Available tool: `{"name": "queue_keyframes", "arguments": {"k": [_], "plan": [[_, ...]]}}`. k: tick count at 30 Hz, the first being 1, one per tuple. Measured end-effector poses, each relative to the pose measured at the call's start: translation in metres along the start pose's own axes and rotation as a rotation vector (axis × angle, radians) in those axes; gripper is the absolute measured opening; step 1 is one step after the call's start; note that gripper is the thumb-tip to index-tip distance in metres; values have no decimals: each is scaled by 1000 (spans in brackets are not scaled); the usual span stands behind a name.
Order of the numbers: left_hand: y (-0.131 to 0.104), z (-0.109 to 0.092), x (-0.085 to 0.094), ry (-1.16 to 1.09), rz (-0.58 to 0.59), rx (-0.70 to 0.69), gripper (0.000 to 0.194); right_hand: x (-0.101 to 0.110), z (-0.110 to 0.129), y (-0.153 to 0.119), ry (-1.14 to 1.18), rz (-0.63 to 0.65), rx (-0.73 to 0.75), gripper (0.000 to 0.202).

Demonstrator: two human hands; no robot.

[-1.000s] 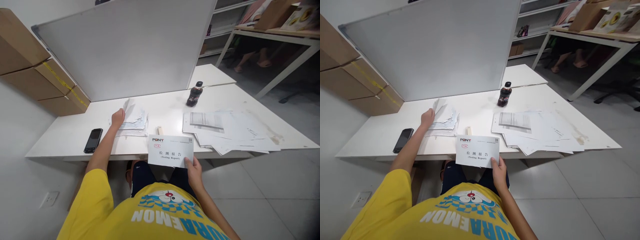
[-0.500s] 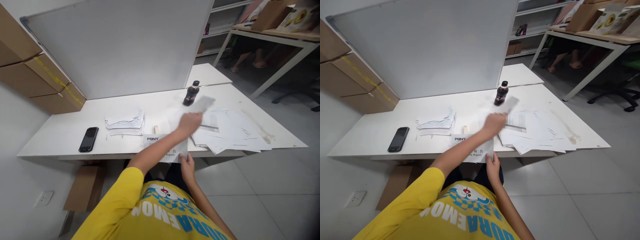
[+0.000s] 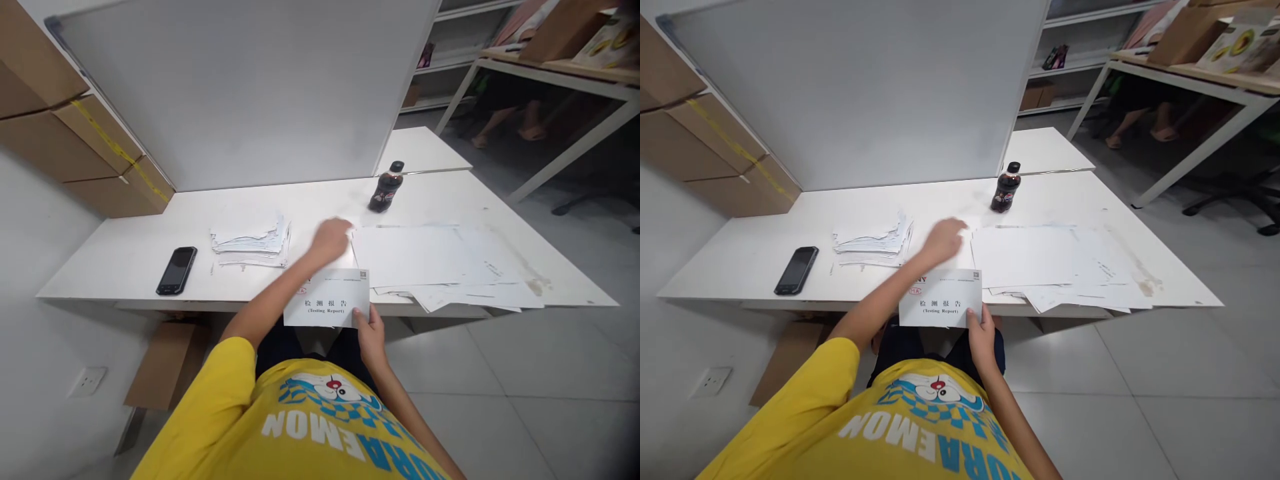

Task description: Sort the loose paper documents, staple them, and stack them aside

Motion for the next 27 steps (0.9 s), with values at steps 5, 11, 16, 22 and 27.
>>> {"name": "queue_keyframes", "arguments": {"k": [5, 11, 16, 22, 27], "plan": [[-84, 181, 94, 247, -66, 631, 51, 0, -4, -1, 16, -10, 5, 50], [-128, 208, 101, 286, -140, 670, 37, 1, -14, 4, 14, -16, 2, 45], [-110, 170, 107, 243, -311, 500, 41, 1, -13, 1, 15, 4, -12, 48], [-46, 8, 84, 212, -438, 32, 44, 1, -5, 0, -14, -26, 25, 49], [3, -147, -39, 285, -126, -187, 47, -2, -6, -6, -49, -123, 58, 47]]}}
Point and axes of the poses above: each hand's wrist, its own y-axis towards the middle knuckle, its own x-axis out of the back of the hand, z = x × y, the point moved 10 cm from there along y, towards the middle knuckle, and after that the axes turned 13 degrees about -y, right-handed, at the moved point
